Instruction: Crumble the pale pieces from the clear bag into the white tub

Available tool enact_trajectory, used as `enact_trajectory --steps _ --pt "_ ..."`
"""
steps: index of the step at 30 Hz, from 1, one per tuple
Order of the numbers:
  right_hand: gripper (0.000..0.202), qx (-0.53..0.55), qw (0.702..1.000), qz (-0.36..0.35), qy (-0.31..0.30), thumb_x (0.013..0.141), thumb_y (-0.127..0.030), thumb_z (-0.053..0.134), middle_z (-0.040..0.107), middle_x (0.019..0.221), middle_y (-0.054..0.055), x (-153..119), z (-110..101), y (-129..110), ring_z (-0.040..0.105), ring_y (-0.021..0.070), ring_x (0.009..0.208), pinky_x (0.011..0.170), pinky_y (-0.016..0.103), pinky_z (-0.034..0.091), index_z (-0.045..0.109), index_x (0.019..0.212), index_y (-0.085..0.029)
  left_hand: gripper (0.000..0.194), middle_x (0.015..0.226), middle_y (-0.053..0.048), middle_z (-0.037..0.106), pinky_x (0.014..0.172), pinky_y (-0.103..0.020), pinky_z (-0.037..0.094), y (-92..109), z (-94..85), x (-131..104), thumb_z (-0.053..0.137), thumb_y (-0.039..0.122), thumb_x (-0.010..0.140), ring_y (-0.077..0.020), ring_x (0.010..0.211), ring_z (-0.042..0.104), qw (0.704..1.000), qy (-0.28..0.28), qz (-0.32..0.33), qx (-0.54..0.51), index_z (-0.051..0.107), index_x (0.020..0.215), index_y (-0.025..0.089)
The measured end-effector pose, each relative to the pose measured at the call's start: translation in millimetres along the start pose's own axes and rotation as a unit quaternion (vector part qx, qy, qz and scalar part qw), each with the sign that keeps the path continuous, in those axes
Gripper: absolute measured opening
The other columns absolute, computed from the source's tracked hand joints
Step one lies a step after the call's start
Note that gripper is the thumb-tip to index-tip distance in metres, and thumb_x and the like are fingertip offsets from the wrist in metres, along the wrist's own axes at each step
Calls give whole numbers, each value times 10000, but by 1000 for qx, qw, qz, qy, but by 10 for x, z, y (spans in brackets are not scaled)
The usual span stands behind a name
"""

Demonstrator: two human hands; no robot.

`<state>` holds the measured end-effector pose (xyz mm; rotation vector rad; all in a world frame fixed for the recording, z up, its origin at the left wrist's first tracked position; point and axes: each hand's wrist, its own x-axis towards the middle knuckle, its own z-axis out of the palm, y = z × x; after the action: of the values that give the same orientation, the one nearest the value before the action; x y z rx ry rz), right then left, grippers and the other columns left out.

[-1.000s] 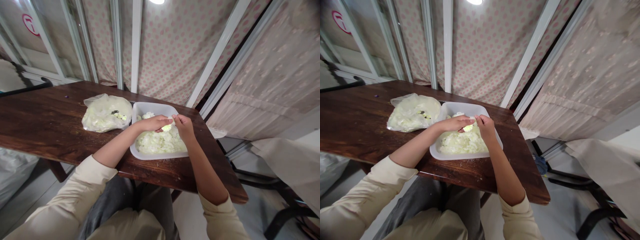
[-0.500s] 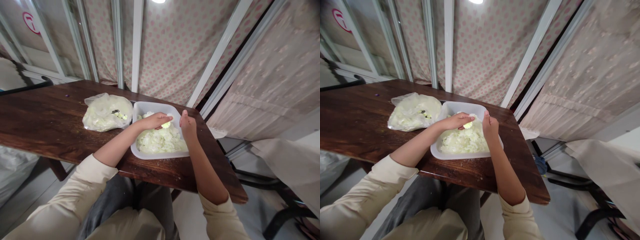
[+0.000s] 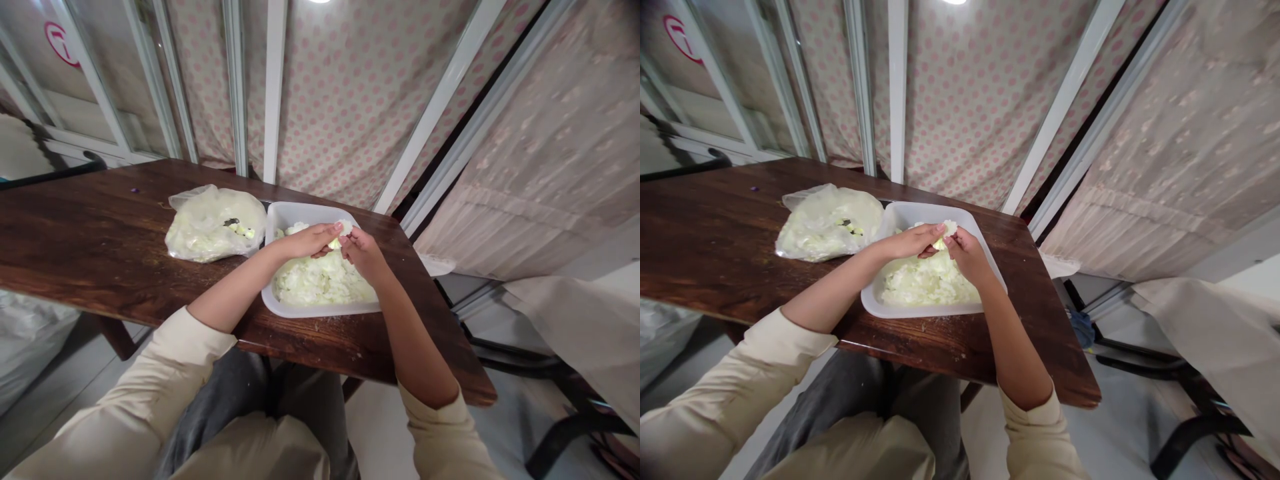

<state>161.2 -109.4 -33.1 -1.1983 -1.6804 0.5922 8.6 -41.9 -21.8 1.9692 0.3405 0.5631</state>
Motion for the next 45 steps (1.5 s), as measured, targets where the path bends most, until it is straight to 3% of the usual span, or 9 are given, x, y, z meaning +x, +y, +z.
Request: enact_trajectory --steps 4,9,15,18,24,29,35,41,45 --pt "325 -37 998 -5 45 848 -453 432 435 514 -45 -6 -5 17 357 81 464 479 237 276 446 654 -193 346 556 53 315 420 -193 267 21 17 9 372 486 881 -54 449 295 1000 -24 6 -18 466 793 165" --pt "315 -113 990 -17 84 869 -386 388 422 511 -37 -15 1 7 363 96 478 496 246 271 410 614 -202 315 548 58 301 413 -195 257 1 0 14 401 477 874 -54 440 288 1000 -7 0 3 448 795 175" --pt "297 -167 970 -3 178 854 -356 411 363 517 -36 11 -79 58 348 112 512 516 258 261 385 599 -206 315 570 55 309 422 -189 267 1 -16 9 397 470 875 -47 443 303 1000 14 -17 -6 371 736 189" --pt "306 -150 976 -2 159 851 -400 423 363 536 -39 17 -65 78 355 109 526 528 254 274 400 617 -203 299 595 47 307 427 -182 275 14 -19 14 407 436 872 -44 457 316 999 34 -36 -4 384 719 180" --pt "311 -76 997 -23 21 850 -473 432 433 608 -35 -3 34 11 402 103 575 569 244 323 439 700 -201 331 586 37 322 419 -172 270 32 -37 14 378 439 872 -47 467 312 997 69 -24 25 448 704 161" --pt "288 -78 995 -36 55 851 -407 439 423 562 -34 4 6 5 394 103 540 544 250 307 469 661 -193 391 583 31 368 432 -175 289 24 -21 3 356 506 873 -49 471 326 998 49 -3 46 492 761 157" --pt "299 -155 971 -14 182 829 -358 476 344 508 -44 25 -70 57 325 95 504 515 257 252 442 585 -188 398 532 56 314 425 -168 265 7 -12 5 388 540 854 -43 446 307 997 54 -16 51 417 709 170" --pt "359 -73 997 -20 31 849 -491 436 405 555 -34 -7 13 -7 372 97 531 524 247 293 471 655 -191 379 579 39 348 434 -176 286 12 -30 13 371 490 874 -47 470 318 996 78 4 43 476 724 158" --pt "344 -71 996 -40 21 821 -497 494 420 576 -36 -7 30 -27 372 94 546 534 245 296 457 664 -193 401 568 42 333 429 -179 270 13 -26 14 356 506 878 -45 463 305 997 73 13 29 444 695 160"
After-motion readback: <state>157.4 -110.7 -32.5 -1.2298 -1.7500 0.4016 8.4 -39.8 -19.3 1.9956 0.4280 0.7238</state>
